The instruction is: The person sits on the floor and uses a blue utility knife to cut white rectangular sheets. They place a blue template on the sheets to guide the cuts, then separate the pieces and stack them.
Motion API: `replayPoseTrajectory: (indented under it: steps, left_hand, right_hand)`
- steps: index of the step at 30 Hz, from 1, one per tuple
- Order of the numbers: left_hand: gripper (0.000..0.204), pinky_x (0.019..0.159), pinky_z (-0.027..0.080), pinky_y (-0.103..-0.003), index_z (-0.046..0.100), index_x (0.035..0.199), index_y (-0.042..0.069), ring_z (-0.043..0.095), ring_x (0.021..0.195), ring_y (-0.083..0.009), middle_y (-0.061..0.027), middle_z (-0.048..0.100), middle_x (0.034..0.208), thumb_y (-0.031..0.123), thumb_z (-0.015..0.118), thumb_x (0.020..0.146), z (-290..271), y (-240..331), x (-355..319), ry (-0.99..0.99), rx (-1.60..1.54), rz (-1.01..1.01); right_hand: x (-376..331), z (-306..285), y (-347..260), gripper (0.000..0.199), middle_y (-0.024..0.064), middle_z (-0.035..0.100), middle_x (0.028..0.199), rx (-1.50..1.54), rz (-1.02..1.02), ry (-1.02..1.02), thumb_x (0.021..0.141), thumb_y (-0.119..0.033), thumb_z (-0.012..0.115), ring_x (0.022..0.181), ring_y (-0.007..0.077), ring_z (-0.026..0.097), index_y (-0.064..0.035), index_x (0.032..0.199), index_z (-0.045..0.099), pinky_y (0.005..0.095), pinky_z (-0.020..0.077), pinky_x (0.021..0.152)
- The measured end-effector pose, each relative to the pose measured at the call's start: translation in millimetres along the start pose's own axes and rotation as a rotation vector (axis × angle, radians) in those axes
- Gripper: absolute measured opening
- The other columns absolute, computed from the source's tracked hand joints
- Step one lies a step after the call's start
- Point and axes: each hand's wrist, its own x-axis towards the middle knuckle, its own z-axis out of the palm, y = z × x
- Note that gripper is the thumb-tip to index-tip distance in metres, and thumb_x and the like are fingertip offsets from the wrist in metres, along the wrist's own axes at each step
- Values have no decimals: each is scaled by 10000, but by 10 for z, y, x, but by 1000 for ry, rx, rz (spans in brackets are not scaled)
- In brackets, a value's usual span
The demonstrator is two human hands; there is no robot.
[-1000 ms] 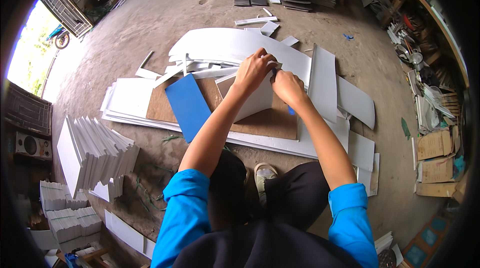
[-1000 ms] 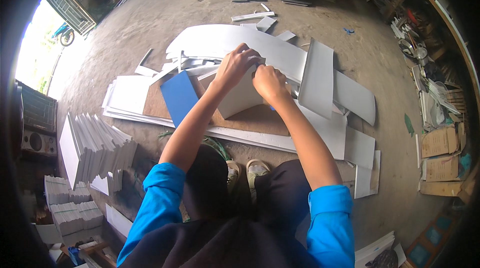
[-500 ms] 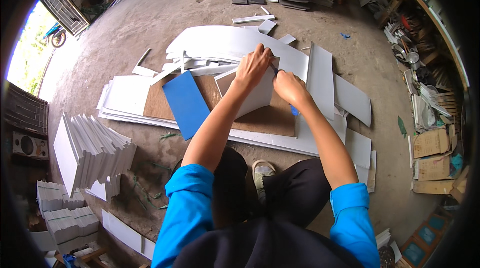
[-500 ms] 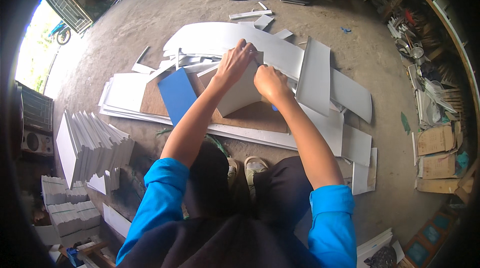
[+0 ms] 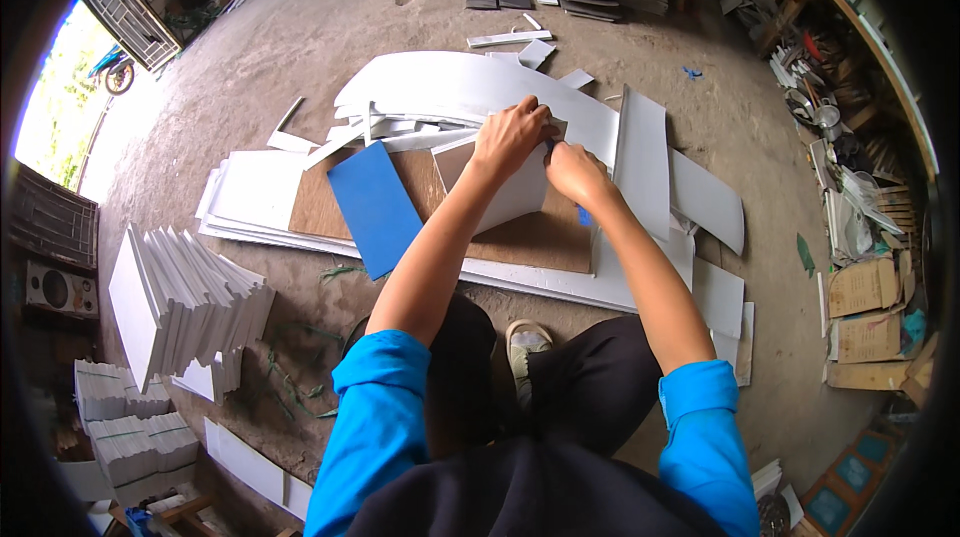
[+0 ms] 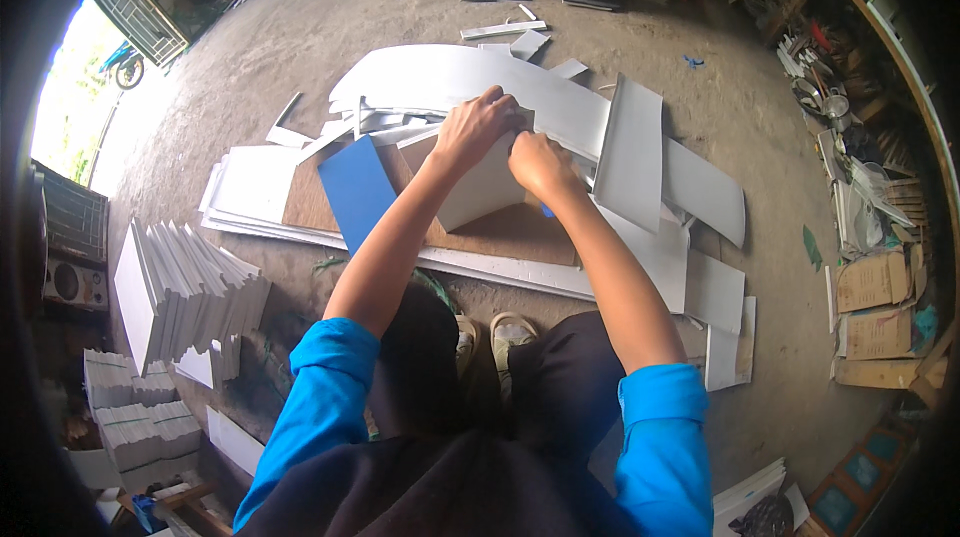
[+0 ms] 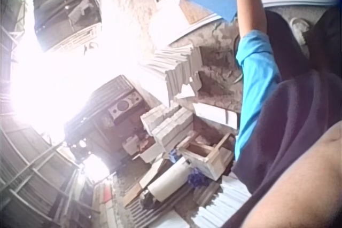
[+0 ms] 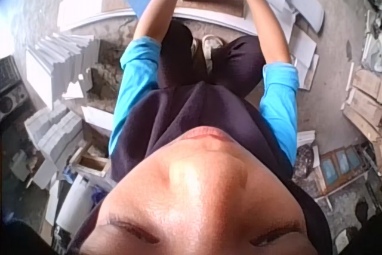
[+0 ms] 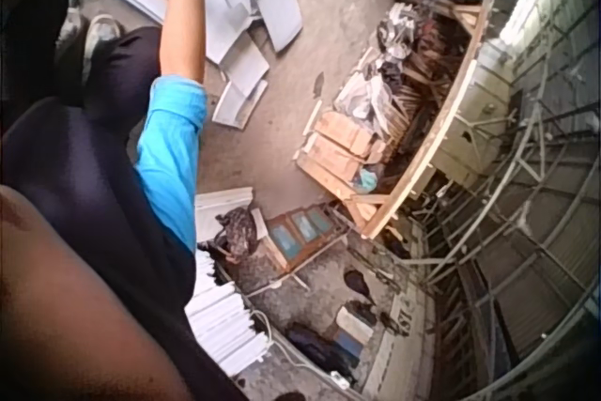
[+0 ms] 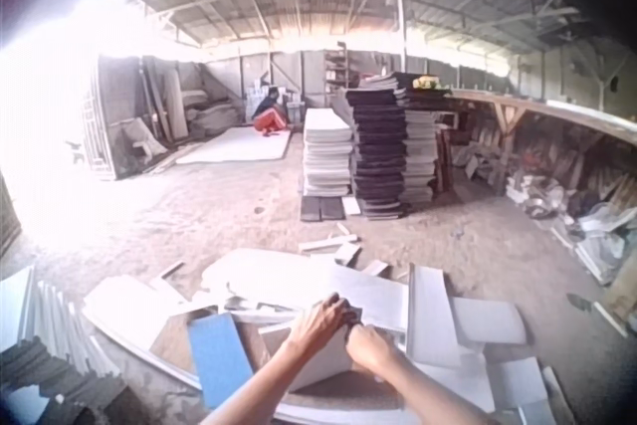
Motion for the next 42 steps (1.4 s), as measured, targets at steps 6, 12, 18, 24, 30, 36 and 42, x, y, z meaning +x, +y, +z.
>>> replayPoseTrajectory:
  steps: [6, 12, 18, 24, 30, 36, 42]
  left_hand:
    - [263, 586, 478, -402, 551, 879, 32, 589, 698, -321, -101, 540, 841, 281, 565, 797, 39, -84, 1, -5, 28, -18]
    - [262, 588, 479, -400, 545, 860, 28, 591, 695, -318, -106, 553, 842, 280, 570, 792, 39, 4, 20, -36, 27, 9]
    - [281, 594, 481, -392, 556, 824, 27, 594, 710, -309, -115, 573, 798, 298, 597, 764, 11, -15, 14, -81, 32, -13]
    - [307, 551, 488, -366, 600, 780, 30, 617, 656, -276, -105, 617, 744, 321, 658, 703, 36, -11, -25, 6, 91, 40]
    - [287, 567, 474, -403, 563, 768, 18, 601, 650, -321, -136, 602, 708, 297, 623, 742, 19, 14, -33, -65, 33, 32]
    - [286, 561, 475, -399, 572, 772, 21, 603, 646, -321, -142, 599, 683, 297, 633, 732, 16, 58, -4, -102, 36, -6]
    - [340, 566, 490, -383, 621, 784, 45, 614, 638, -303, -140, 611, 691, 372, 652, 695, 44, 69, 42, -181, 135, -92]
  right_hand:
    - [-122, 14, -33, 254, 255, 600, 885, -66, -28, -3, 800, -131, 425, 855, 382, 595, 38, 883, 597, 439, 477, 759]
    - [47, 188, 74, 232, 226, 607, 928, -81, -36, 70, 795, -105, 430, 874, 353, 604, 10, 925, 583, 429, 488, 744]
    - [65, 234, 108, 227, 204, 619, 907, -43, -39, 92, 802, -124, 426, 853, 350, 609, -12, 889, 605, 433, 488, 734]
    - [-106, 114, 84, 283, 274, 580, 914, -83, -64, 1, 838, -200, 415, 881, 424, 560, 20, 930, 568, 468, 450, 780]
    - [-71, 184, 140, 284, 271, 578, 935, -90, -80, 3, 833, -196, 422, 887, 424, 557, 22, 950, 562, 472, 448, 779]
    - [60, 387, 219, 219, 197, 626, 833, -65, -91, 174, 794, -152, 435, 790, 322, 627, -18, 856, 596, 408, 494, 672]
    - [33, 279, 217, 296, 262, 578, 942, 9, -48, 23, 852, -218, 404, 914, 407, 551, 13, 935, 570, 462, 441, 793]
